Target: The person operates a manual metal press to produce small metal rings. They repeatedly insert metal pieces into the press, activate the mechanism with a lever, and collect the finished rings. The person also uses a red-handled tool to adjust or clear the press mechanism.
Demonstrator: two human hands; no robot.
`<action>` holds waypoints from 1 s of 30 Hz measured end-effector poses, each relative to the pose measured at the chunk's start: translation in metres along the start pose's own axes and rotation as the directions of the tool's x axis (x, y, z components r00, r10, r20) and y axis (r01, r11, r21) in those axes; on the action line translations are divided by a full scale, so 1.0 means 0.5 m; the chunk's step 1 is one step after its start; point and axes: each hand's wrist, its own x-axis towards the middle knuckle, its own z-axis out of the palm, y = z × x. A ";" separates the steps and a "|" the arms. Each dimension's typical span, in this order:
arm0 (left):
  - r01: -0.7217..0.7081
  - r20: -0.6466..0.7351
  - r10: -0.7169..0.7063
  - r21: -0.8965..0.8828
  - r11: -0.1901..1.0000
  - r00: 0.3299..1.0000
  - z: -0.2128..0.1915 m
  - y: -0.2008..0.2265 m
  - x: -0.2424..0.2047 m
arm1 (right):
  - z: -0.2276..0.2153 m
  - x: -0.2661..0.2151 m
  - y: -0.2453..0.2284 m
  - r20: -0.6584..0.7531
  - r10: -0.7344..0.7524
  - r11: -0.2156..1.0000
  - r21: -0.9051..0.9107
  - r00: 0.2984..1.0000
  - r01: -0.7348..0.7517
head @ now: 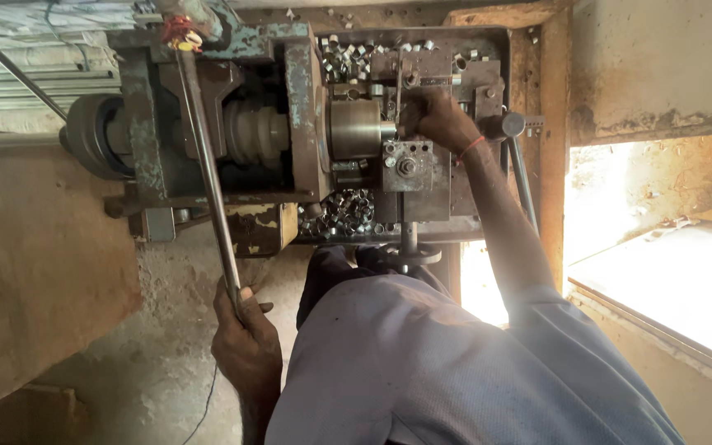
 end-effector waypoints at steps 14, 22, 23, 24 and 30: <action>-0.023 0.010 0.023 0.010 1.000 1.000 0.009 -0.024 0.000 | 0.041 -0.017 0.009 -0.188 0.249 0.853 0.507 0.950 -0.123; -0.022 -0.001 0.022 0.016 1.000 1.000 0.015 -0.033 0.000 | 0.036 -0.017 0.016 -0.226 0.267 0.706 0.707 0.937 -0.030; -0.025 -0.003 0.025 0.016 1.000 1.000 0.016 -0.035 0.000 | 0.036 -0.022 0.012 -0.250 0.263 0.692 0.722 0.932 -0.001; -0.030 -0.003 0.030 0.022 0.999 1.000 0.016 -0.038 -0.001 | 0.036 -0.027 0.009 -0.274 0.259 0.676 0.736 0.926 0.029; -0.061 -0.015 0.062 0.036 0.997 0.998 0.020 -0.040 0.000 | 0.041 -0.020 0.010 -0.154 0.235 0.725 0.686 0.960 -0.068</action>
